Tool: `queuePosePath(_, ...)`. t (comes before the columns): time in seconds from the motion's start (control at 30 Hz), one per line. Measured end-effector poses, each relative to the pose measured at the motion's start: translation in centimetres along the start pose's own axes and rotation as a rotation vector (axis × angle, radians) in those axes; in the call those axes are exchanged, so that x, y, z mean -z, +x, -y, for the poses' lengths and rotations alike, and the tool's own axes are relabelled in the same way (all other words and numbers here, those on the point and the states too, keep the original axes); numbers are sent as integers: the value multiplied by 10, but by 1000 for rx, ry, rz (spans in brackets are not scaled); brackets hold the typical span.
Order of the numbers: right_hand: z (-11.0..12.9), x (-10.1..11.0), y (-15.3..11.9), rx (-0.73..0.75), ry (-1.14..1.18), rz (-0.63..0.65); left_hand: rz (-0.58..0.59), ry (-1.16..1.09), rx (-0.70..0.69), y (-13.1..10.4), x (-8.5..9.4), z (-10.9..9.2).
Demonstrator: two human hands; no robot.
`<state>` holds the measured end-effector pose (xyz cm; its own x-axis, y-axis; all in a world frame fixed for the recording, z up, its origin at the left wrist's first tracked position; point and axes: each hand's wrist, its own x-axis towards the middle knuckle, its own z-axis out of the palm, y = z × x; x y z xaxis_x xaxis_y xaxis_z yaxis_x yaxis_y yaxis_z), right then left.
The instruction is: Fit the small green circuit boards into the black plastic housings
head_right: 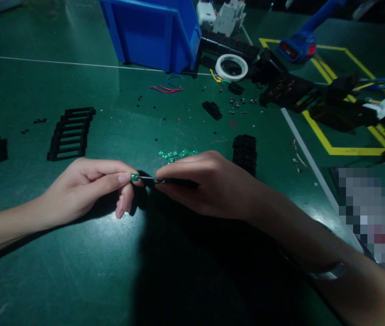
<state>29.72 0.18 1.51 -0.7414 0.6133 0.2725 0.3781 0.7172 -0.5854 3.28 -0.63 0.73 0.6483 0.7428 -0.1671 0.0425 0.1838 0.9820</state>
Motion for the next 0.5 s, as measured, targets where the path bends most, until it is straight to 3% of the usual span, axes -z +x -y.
queuePosePath(0.5, 7, 2, 2, -19, -76, 32, -28, 21, 7, -1, -2, 1)
